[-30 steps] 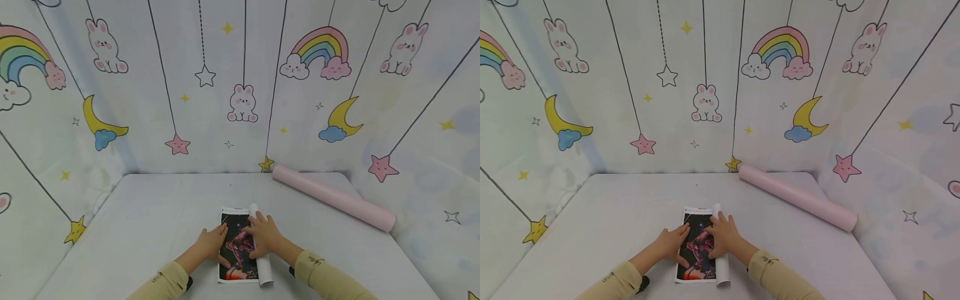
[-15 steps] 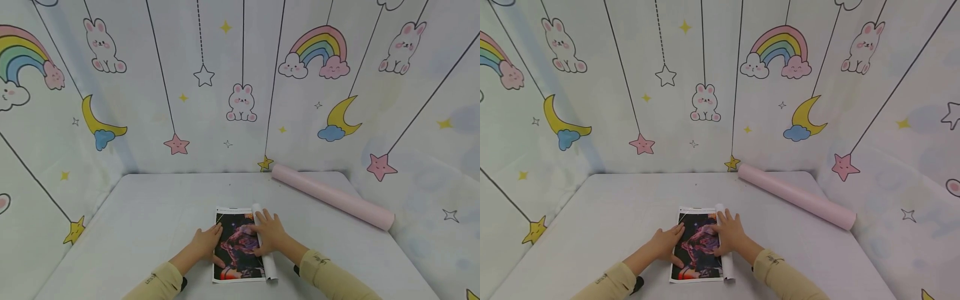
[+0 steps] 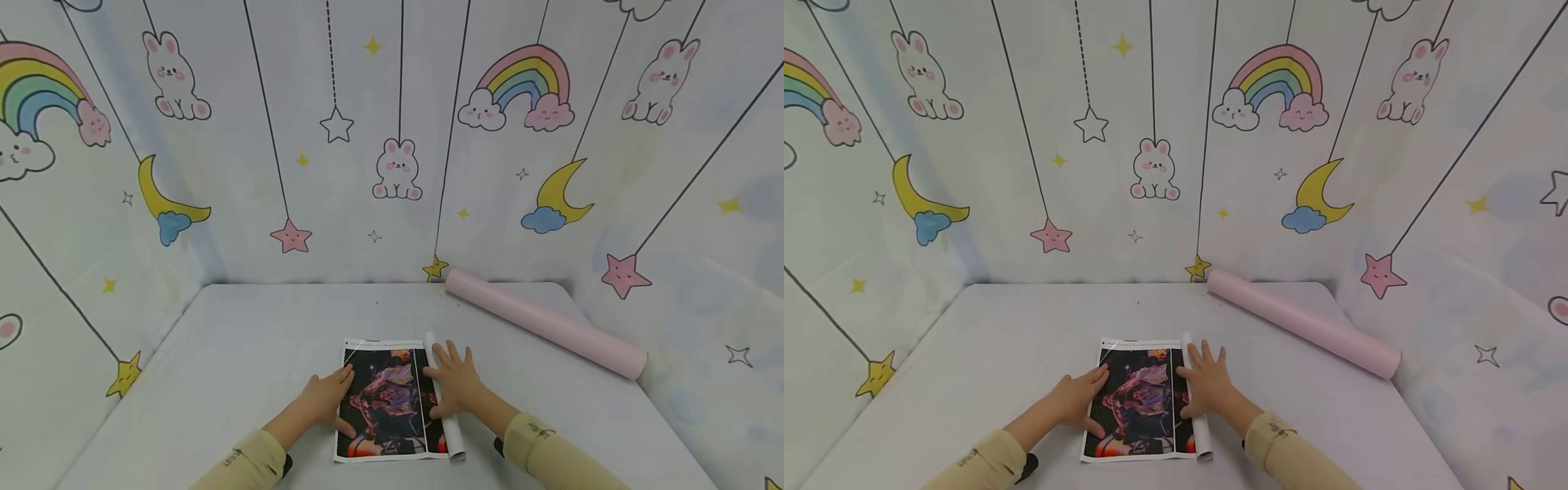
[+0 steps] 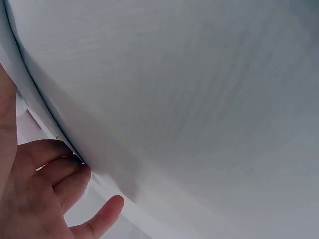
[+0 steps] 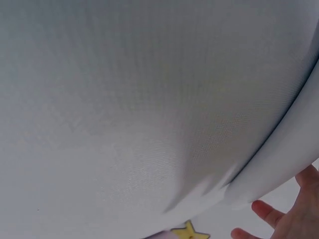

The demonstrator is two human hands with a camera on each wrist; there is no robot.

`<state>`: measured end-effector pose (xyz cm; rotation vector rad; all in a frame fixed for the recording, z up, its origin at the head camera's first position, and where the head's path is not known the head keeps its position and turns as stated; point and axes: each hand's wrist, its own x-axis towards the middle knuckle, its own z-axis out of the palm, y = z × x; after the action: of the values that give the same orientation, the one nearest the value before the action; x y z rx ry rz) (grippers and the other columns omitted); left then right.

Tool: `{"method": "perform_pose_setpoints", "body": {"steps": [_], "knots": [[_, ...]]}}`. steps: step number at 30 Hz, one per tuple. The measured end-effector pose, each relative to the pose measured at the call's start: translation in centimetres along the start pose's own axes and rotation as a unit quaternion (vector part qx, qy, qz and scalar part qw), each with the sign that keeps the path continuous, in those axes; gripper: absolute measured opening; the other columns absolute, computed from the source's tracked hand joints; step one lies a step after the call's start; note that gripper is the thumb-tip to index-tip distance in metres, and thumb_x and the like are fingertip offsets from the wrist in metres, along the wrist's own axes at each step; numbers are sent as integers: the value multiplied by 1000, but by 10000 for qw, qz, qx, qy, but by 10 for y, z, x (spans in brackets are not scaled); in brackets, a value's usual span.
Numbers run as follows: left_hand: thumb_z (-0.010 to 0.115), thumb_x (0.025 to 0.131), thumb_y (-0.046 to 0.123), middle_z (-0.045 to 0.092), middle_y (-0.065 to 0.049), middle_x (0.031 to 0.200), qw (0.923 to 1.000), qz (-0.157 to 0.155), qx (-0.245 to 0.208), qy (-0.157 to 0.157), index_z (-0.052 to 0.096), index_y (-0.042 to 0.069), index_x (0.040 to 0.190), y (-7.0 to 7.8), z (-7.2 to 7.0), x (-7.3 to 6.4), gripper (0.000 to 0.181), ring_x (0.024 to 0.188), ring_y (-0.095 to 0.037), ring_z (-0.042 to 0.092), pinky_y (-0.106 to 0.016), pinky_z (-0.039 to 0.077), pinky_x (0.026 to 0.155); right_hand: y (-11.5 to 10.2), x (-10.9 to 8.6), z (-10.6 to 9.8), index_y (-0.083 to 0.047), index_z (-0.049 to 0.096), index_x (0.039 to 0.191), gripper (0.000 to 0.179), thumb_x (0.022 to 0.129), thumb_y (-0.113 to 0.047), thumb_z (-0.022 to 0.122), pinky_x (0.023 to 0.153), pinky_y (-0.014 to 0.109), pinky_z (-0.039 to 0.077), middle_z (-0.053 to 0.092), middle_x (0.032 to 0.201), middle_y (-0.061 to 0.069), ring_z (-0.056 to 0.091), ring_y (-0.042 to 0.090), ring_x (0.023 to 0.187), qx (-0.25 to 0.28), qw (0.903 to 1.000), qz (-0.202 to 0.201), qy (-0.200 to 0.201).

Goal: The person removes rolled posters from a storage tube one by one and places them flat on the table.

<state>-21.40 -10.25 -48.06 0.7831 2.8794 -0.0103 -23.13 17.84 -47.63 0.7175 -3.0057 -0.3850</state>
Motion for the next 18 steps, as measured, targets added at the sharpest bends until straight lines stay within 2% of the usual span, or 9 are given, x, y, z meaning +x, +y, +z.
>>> {"method": "perform_pose_setpoints", "body": {"steps": [4,9,14,18], "knots": [[73,52,67,36,-15,142,9999,86,-57,86,41,-2,134,-3,1,-2,112,126,-26,39,-57,39,86,1,-2,0,-27,56,123,81,55,-68,67,93,65,24,32,142,11,24,40,130,41,10000,-6,-25],[72,52,67,35,-15,142,10000,60,-67,33,41,-2,135,-9,3,-6,112,127,-26,39,-58,39,87,6,-5,1,-27,56,123,81,55,-70,66,92,66,24,33,141,10,25,39,130,-84,10000,-37,-26],[72,53,67,35,-13,143,10000,-25,-1,-35,40,-1,136,-17,2,-9,112,128,-25,38,-57,39,87,19,-9,1,-26,57,122,79,56,-69,67,93,66,24,33,143,8,25,37,131,-229,9997,30,-10],[73,53,67,34,-14,143,10000,-53,-7,-46,40,-1,136,-22,3,-10,112,127,-26,39,-57,39,86,32,-15,2,-23,59,119,77,56,-66,69,93,67,23,32,144,6,26,39,131,-133,9999,91,37]]}}
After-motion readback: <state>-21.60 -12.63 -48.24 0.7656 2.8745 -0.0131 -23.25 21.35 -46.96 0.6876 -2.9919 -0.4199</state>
